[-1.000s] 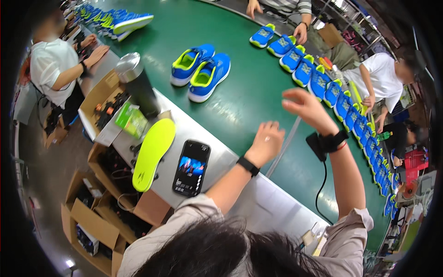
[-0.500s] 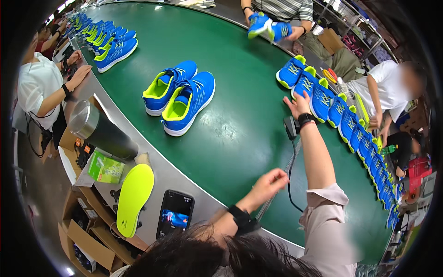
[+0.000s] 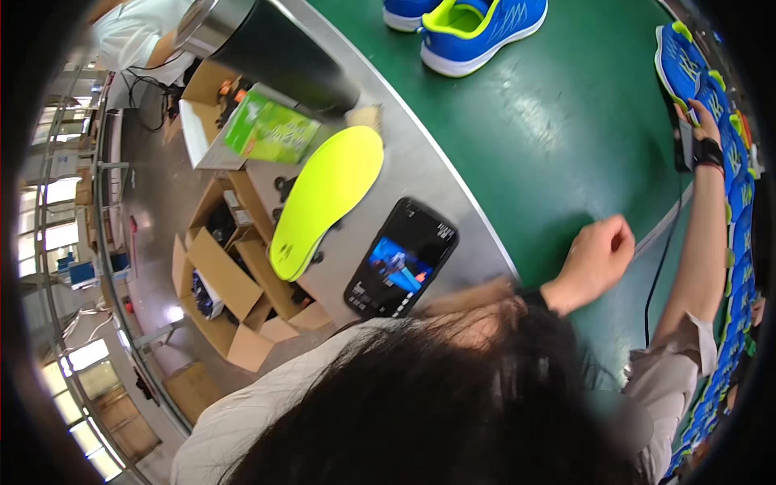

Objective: Picking up yellow insoles and inserting them into blue sneakers on a conveyor belt in a factory setting.

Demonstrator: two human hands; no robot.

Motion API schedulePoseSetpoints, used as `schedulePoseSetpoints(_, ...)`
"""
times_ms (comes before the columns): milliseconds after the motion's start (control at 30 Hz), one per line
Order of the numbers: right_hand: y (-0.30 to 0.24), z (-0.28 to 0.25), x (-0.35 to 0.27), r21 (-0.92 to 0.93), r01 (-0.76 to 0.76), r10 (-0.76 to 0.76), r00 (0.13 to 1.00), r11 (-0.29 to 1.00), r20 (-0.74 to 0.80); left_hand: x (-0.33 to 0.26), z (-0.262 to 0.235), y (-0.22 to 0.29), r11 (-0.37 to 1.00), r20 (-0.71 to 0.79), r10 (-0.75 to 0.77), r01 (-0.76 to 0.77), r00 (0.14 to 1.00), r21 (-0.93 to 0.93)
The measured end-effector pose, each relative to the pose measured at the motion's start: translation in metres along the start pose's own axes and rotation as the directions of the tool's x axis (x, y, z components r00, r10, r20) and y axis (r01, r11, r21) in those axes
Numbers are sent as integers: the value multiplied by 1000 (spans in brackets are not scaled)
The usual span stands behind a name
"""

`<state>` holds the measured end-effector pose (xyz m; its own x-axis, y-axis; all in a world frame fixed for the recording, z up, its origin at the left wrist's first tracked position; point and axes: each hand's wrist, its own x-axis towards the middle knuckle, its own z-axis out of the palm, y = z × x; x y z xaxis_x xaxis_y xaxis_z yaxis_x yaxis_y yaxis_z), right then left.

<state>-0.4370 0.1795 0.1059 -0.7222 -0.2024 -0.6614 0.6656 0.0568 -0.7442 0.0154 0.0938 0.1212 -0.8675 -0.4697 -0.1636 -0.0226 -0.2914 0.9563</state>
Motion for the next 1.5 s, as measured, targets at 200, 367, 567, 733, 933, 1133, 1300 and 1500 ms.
schedulePoseSetpoints(200, 122, -8, -171, -267, 261, -148, 913, 928, 379, 26, -34, -6, 986, -361, 29, -85, 932, -141)
schedulePoseSetpoints(367, 139, -102, -293, -670, 279, -103, 952, 688, 290, 29, -50, 16, 958, -600, 261, -277, 756, 69)
schedulePoseSetpoints(567, 192, -153, -377, -798, 68, -170, 984, 599, -44, 19, -25, -3, 974, 212, 221, -228, 952, 7)
schedulePoseSetpoints(733, 267, -46, -430, -433, 150, -58, 974, 889, 218, 13, -20, -6, 899, 245, 113, -204, 963, 387)
schedulePoseSetpoints(933, 264, -12, -397, -528, 280, -270, 958, 802, 97, 8, -15, -2, 875, 137, 84, -139, 987, 464)
schedulePoseSetpoints(1133, 284, -27, -368, -175, 464, -476, 879, 868, -31, 15, -27, -2, 965, -78, 99, -76, 992, 252)
schedulePoseSetpoints(1300, 304, -76, -328, 184, 541, -536, 840, 821, -81, 31, -26, -16, 1000, 49, -4, 4, 999, 0)
schedulePoseSetpoints(1500, 301, -46, -335, 534, 402, -364, 914, 743, -181, -1, -24, 21, 807, 632, -209, 497, 747, -321)
